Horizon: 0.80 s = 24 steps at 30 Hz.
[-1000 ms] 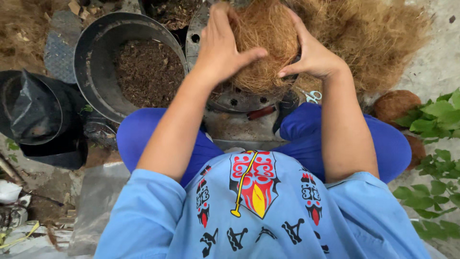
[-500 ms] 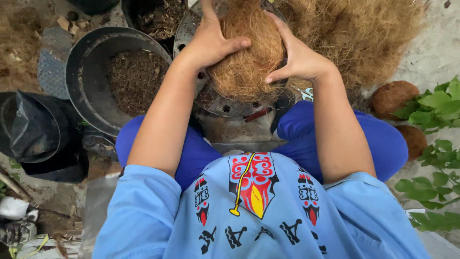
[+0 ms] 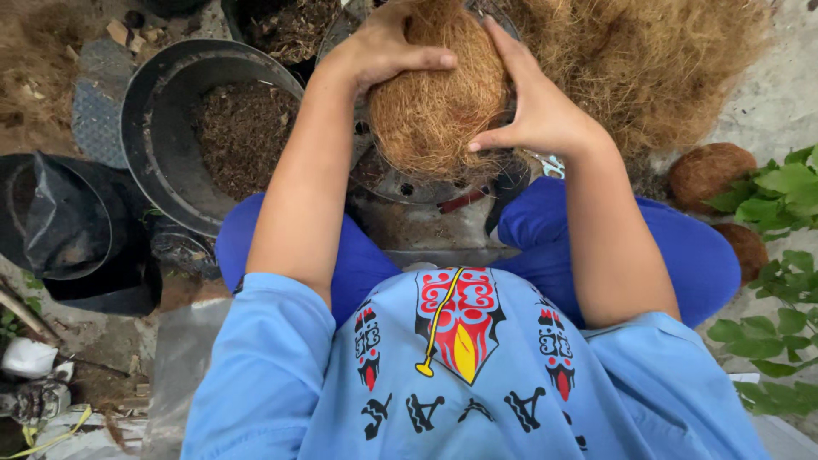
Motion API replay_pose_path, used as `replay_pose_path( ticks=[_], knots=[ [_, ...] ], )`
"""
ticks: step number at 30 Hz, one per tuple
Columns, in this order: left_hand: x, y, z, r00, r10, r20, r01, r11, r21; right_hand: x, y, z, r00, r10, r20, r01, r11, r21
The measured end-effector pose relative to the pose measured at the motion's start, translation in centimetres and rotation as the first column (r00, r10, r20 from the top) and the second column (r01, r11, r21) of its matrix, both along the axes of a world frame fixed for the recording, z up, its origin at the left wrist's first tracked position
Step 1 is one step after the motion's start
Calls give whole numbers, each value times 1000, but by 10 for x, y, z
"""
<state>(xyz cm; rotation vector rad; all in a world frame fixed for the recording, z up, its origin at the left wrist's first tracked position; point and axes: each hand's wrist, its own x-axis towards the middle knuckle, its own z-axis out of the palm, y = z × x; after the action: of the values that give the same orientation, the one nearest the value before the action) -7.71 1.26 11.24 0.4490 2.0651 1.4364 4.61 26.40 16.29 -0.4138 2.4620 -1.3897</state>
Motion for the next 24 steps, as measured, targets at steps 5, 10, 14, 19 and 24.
replay_pose_path(
  ticks=[5, 10, 14, 19, 24],
  knots=[
    [-1, 5, -3, 999, -18, -37, 17, 999, -40, 33, -10, 19, 952, -306, 16, 301, 942, 152],
    [-1, 11, -2, 1000, -5, 3, 5, 1000, 10, 50, -17, 30, 901, -433, -19, 387, 783, 487],
    [1, 11, -1, 998, 21, 55, -25, 997, 74, 54, -20, 22, 933, -360, -28, 356, 903, 241],
    [2, 11, -7, 988, 109, 112, -121, 987, 108, 58, -22, 10, 879, -419, 228, 465, 860, -210],
    [4, 15, -16, 968, 156, 196, -211, 928, 306, 67, -28, 20, 852, -524, 14, 516, 834, -194]
  ],
)
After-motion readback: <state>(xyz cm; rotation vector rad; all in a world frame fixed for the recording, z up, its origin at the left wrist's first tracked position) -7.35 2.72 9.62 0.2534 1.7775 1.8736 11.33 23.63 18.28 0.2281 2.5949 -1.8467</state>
